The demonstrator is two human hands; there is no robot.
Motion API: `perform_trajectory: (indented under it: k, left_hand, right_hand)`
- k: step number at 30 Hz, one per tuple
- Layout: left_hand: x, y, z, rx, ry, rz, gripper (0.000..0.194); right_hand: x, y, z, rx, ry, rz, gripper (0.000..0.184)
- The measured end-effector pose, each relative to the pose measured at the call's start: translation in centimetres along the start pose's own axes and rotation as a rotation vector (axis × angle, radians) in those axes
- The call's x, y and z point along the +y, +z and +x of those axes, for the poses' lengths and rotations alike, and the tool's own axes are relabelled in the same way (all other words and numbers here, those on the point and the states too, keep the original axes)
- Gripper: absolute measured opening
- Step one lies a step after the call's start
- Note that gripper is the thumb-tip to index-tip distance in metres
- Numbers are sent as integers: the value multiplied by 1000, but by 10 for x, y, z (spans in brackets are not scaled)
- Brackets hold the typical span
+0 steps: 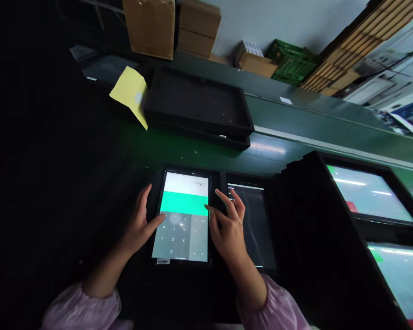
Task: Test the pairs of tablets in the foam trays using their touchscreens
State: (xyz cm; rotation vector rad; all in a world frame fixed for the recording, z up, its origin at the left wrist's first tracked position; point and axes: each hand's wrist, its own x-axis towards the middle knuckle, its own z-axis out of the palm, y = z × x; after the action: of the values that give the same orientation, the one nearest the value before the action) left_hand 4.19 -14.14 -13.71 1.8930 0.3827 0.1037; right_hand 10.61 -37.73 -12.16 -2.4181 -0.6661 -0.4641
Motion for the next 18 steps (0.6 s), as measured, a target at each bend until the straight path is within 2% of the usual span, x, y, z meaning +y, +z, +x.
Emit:
perform_trajectory:
  k: [6,11,18]
  left_hand:
    - [4,2,1,40,-54,13,75]
    - [6,1,3,71,-89,12,71]
    - [-2,-3,7,89,9,85,67]
  right_hand:
    - [-9,4,1,-122,-94,3,28]
    - [-4,4,1,-66,-19,-2,29]
    - [-8,6,2,-142,-95,9,30]
